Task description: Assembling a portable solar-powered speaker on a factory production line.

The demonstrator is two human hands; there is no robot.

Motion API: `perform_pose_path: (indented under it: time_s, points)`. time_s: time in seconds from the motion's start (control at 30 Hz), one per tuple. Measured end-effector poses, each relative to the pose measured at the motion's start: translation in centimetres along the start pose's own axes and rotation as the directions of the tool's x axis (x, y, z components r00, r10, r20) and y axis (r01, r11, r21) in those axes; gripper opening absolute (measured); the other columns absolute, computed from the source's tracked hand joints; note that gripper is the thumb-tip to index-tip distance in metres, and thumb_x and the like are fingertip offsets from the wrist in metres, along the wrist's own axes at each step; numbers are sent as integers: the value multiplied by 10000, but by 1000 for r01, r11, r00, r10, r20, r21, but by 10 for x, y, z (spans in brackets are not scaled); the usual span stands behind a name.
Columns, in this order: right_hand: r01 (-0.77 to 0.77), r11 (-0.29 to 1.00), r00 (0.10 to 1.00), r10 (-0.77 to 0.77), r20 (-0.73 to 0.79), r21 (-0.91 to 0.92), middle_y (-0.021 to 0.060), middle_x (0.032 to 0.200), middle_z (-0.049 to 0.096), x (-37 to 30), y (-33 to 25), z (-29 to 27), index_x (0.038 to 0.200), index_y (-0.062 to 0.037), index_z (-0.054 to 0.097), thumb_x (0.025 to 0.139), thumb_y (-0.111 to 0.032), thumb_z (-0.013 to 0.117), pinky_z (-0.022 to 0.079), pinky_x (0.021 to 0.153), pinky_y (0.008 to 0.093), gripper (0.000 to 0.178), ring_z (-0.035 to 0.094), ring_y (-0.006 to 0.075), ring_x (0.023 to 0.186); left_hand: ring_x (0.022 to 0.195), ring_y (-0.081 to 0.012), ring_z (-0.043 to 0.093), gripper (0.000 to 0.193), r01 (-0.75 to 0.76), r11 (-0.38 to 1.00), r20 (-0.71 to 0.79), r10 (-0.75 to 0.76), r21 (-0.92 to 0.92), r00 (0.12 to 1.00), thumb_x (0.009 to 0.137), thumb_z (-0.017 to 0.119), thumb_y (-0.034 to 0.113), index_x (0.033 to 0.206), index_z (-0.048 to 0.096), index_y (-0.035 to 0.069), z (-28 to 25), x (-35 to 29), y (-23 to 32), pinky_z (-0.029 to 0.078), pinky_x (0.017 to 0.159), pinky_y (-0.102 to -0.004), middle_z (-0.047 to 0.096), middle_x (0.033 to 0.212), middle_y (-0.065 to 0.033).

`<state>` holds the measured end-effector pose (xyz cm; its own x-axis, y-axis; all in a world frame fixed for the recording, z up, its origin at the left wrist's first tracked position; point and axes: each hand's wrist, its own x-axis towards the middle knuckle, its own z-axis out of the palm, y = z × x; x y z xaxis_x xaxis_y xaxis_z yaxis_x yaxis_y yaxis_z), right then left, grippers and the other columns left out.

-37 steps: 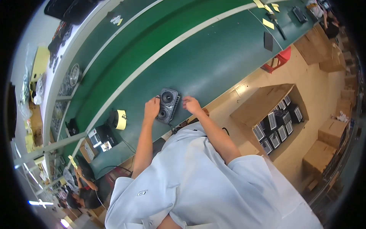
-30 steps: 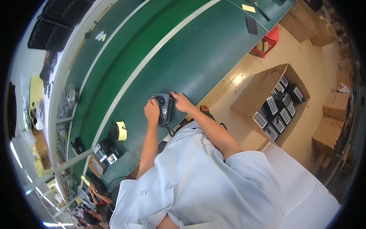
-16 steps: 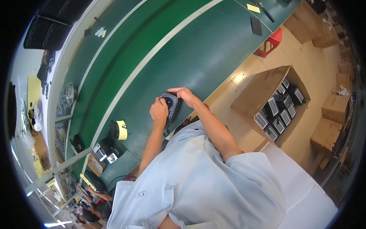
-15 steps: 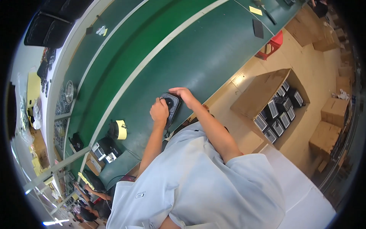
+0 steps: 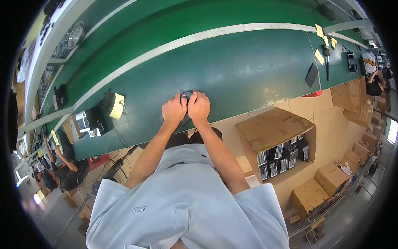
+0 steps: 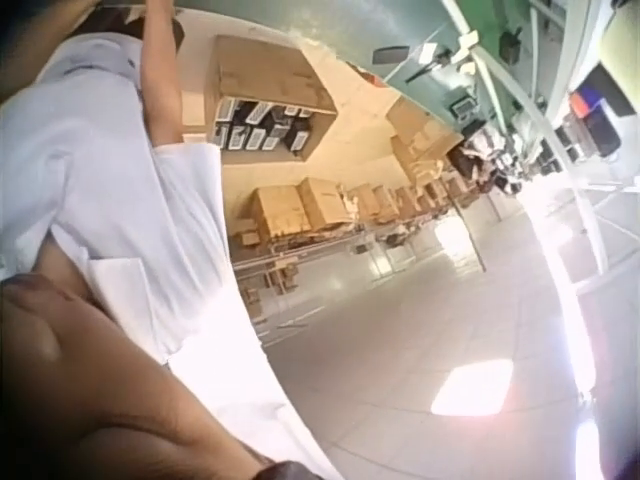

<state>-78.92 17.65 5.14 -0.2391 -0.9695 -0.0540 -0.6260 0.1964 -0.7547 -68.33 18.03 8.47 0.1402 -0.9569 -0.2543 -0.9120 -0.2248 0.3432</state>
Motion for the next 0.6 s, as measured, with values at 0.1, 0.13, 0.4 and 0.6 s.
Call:
perform_pose_path:
  time_s: [0.1,0.13,0.4,0.6]
  points:
    - [-40,999,989,39,143,-1,241,976,677,2,-5,-11,998,-11,712,969,-367,491,509,846,493,420,642,422,930,717,-427,683,322,-27,997,-68,22,-67,997,955,484,308,874,626,31,2,-1,-9,548,668,-532,699,812,-223]
    - [-27,1000,991,26,133,8,241,976,677,-2,-5,-15,998,-11,712,969,-367,491,509,846,493,420,642,422,930,717,-427,683,322,-34,997,-85,29,-64,996,955,484,308,874,626,31,4,-4,-15,548,668,-532,699,812,-223]
    - [-103,983,971,133,200,-154,268,1043,649,-13,10,-30,1039,3,663,1016,-454,381,501,867,528,538,616,448,990,856,-497,635,411,227,948,-134,-261,-225,956,980,394,316,935,686,30,8,-24,-61,499,776,-576,676,935,-268]
    - [-160,967,934,213,288,-196,283,1091,628,-13,13,-24,1053,12,647,1024,-410,341,470,911,536,522,597,473,1017,836,-479,634,405,230,917,-260,-321,-326,911,959,393,284,892,664,-11,13,-33,-65,498,772,-565,673,902,-273]
